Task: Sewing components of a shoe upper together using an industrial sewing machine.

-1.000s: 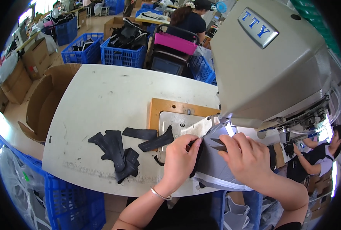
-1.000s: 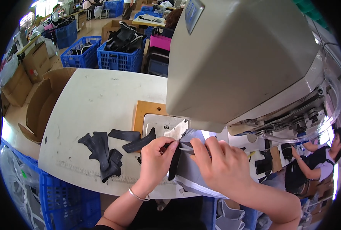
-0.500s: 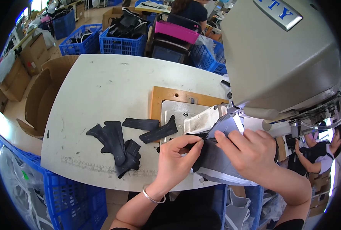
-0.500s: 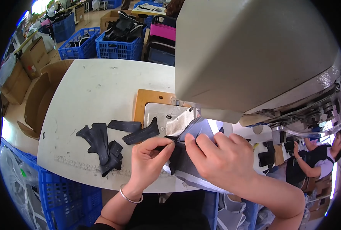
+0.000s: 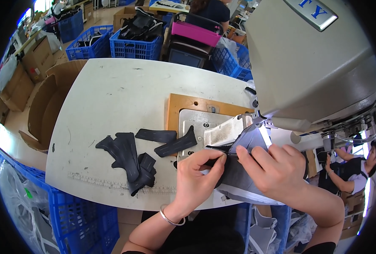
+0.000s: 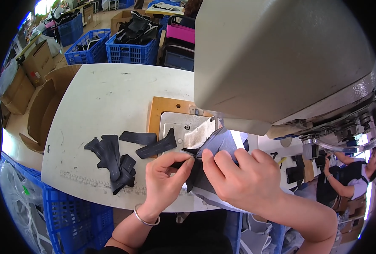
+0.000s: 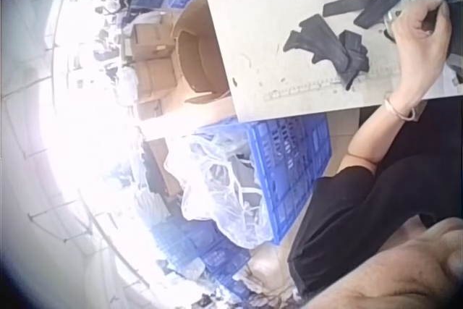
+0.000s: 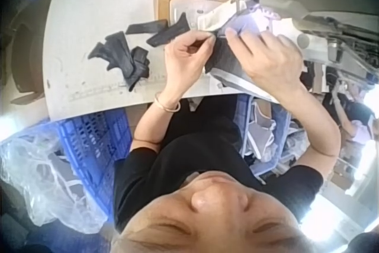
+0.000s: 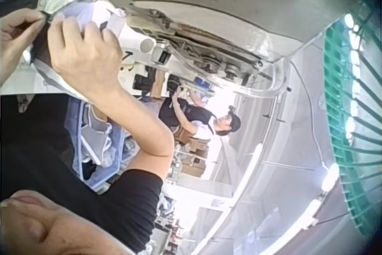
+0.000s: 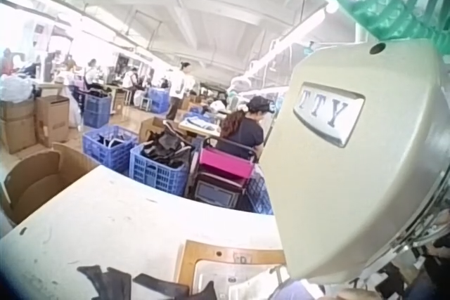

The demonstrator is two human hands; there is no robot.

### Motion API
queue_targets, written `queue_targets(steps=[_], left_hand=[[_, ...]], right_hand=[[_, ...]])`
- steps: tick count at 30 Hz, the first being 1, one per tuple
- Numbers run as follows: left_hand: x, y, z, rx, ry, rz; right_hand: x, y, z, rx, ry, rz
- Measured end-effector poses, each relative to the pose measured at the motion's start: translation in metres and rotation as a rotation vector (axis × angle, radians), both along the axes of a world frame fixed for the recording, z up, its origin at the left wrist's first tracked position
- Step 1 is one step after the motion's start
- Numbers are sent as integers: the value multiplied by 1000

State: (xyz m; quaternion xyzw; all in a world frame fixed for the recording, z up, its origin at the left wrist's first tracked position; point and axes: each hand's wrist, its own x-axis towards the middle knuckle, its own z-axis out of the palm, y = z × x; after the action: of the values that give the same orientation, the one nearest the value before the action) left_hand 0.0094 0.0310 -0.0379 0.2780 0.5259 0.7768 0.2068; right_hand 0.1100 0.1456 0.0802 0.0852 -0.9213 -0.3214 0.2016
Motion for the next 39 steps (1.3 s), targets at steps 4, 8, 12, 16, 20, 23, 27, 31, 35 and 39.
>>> queue_targets(steps=[4,8,12,16,20,23,27,31,35,39], left_hand=[[1,0,-2,6,8,2],[0,-1,0,-3,17,9],[1,0,1,-12,29,14],[1,0,-1,-3,8,12],[2,1,2,-17,34,36],[3,1,2,-18,38,39],[2,1,1,-24,49,48],[3,0,0,-18,41,46],[2,1,1,-9,21,45],[2,1,0,-16,17,30]], right_hand=[[-2,-1,1,12,-1,-3],[-1,-2,1,9,-5,-8],[-1,1,0,17,18,8],[0,-4,2,4,-32,-35],[1,-3,2,4,-26,-33],[1,-4,4,8,-38,-33],[-1,1,-1,45,-11,14],[-1,-1,0,61,-3,28],[0,-2,1,53,2,38],[0,-1,1,72,7,27]])
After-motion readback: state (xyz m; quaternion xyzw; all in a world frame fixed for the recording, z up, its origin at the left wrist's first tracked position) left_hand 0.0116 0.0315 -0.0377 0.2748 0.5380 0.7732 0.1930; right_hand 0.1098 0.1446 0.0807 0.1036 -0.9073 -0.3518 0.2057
